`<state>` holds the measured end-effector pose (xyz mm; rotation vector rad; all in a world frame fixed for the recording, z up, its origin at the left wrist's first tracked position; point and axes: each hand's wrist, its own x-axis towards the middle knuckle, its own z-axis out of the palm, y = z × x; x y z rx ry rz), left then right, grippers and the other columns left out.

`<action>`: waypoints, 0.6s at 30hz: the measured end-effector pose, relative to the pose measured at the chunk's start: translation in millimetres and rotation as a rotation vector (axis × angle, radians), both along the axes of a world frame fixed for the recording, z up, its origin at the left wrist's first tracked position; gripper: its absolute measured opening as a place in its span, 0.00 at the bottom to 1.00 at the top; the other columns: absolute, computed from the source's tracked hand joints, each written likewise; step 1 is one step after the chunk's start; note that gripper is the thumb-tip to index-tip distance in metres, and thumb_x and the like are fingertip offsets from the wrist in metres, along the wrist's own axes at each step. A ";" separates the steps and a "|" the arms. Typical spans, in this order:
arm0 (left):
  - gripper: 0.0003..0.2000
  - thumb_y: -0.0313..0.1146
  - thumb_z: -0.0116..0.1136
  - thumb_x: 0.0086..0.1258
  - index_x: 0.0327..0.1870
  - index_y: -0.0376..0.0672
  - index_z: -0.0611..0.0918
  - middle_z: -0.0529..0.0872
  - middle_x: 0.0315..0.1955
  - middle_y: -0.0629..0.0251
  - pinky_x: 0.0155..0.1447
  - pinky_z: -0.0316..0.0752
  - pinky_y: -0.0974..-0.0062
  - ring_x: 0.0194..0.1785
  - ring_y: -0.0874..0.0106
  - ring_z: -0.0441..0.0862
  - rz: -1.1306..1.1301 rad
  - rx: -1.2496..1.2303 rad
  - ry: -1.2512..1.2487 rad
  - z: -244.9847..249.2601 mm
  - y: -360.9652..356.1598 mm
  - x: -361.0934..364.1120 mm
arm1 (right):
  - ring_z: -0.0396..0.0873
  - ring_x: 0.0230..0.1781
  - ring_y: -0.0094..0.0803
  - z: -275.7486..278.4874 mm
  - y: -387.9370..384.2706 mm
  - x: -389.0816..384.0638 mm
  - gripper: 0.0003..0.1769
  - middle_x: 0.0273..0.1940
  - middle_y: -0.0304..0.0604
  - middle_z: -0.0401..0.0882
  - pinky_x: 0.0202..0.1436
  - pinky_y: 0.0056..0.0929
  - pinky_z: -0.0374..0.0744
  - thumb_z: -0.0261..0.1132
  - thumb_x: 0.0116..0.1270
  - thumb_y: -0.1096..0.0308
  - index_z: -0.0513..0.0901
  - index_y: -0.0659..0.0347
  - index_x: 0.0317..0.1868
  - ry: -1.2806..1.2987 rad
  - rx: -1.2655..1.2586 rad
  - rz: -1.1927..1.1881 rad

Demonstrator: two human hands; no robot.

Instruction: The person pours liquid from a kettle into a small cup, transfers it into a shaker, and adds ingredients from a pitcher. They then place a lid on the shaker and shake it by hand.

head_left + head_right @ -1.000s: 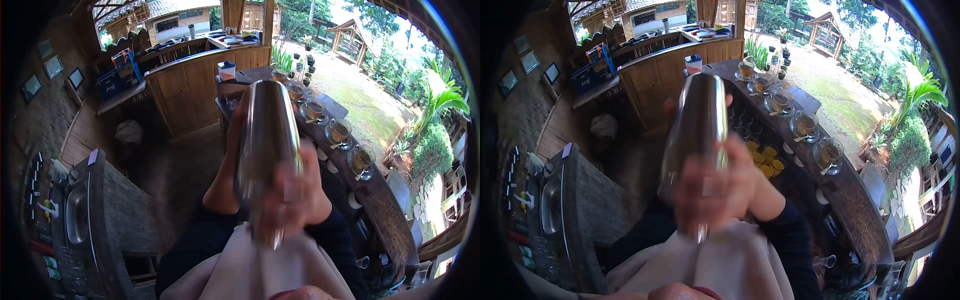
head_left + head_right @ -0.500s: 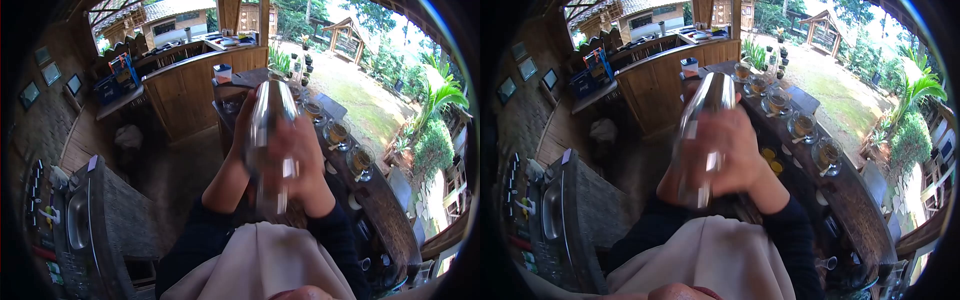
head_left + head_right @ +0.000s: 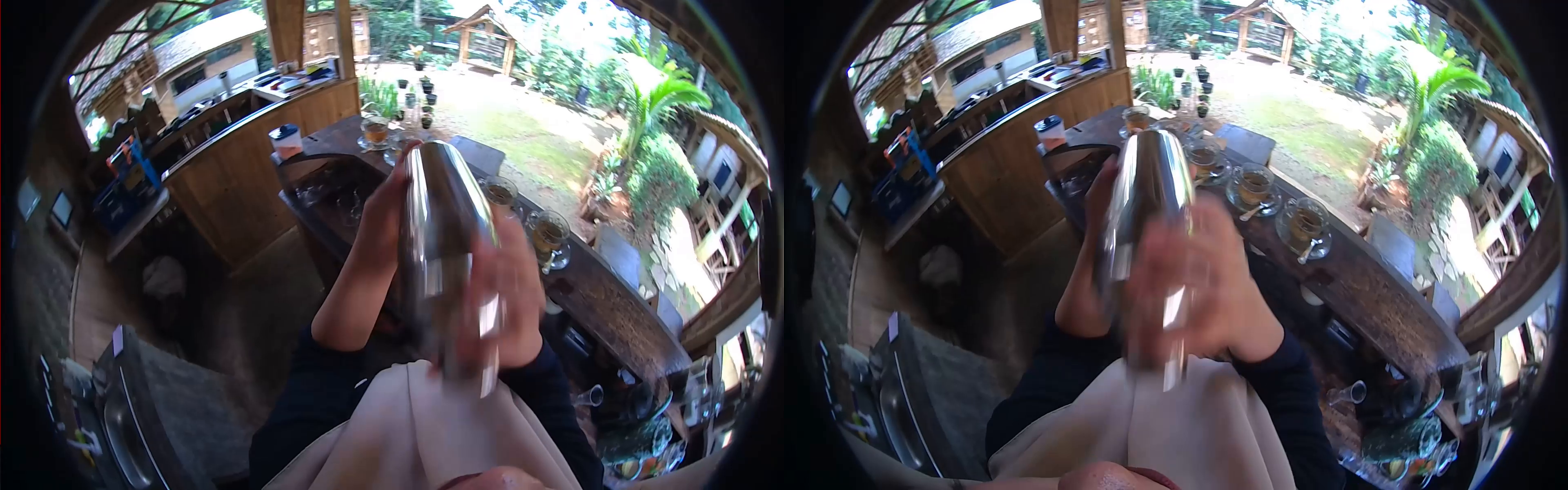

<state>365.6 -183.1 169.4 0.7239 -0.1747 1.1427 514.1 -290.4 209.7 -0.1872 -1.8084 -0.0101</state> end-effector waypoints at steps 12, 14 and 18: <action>0.38 0.59 0.52 0.66 0.69 0.39 0.62 0.71 0.60 0.45 0.52 0.81 0.62 0.61 0.52 0.73 -0.185 0.594 -0.170 23.7 16.4 83.7 | 0.72 0.60 0.51 -0.8 13.3 28.5 0.24 0.53 0.41 0.76 0.60 0.60 0.68 0.74 0.49 0.49 0.78 0.35 0.48 -0.003 0.683 -0.267; 0.36 0.59 0.51 0.67 0.68 0.40 0.64 0.72 0.59 0.48 0.50 0.82 0.62 0.61 0.55 0.74 -0.259 0.098 0.125 4.0 49.4 104.7 | 0.72 0.59 0.48 -9.4 32.5 51.1 0.28 0.55 0.46 0.75 0.59 0.56 0.70 0.75 0.47 0.57 0.78 0.42 0.51 0.033 0.641 -0.315; 0.24 0.50 0.45 0.73 0.55 0.35 0.75 0.82 0.47 0.52 0.55 0.79 0.62 0.47 0.61 0.83 -0.271 -0.261 0.191 0.9 50.0 156.8 | 0.72 0.59 0.53 -13.2 56.0 78.3 0.29 0.55 0.56 0.74 0.59 0.44 0.73 0.74 0.45 0.68 0.78 0.62 0.51 0.515 -0.284 -0.531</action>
